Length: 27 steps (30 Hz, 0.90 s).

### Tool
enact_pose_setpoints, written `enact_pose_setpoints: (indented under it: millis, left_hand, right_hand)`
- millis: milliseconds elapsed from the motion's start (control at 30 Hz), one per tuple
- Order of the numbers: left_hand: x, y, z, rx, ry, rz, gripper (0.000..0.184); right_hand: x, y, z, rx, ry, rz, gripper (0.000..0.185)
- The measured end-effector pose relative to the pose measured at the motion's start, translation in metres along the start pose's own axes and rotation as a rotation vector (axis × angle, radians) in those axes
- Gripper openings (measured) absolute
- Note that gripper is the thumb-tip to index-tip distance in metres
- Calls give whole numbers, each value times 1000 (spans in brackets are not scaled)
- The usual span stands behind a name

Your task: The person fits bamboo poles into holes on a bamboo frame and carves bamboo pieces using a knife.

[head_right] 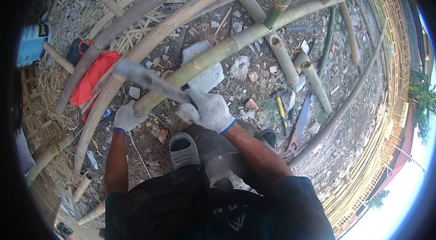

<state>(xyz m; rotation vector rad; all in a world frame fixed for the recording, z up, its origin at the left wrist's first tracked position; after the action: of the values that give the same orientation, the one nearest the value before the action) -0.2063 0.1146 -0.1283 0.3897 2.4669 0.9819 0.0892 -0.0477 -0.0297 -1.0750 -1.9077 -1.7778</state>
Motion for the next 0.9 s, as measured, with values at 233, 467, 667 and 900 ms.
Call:
enact_pose_setpoints:
  millis: [233,467,667,900]
  left_hand:
    - [4,0,5,-44,-19,-8,67]
    - [4,4,6,-51,-13,-15,63]
    - [-4,7,-3,-50,-24,-13,61]
    - [-4,4,0,4,12,14,62]
  right_hand:
    - [-27,-9,3,-3,-229,-82,41]
    - [-84,-12,11,168,-386,-83,55]
    - [-89,21,-9,-220,-482,292,39]
    - [-81,62,0,-627,-391,758,25]
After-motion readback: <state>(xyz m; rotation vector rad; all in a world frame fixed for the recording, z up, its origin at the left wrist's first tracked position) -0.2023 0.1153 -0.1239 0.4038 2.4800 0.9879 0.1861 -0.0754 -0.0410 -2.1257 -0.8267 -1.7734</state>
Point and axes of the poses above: each hand's wrist, its own z-axis towards the middle knuckle, its own y-axis out of the back of the hand, x = y × z, the point moved 7 cm from there along z, towards the middle knuckle, and after that the axes turned 1 degree about -x, right-handed, at the moved point
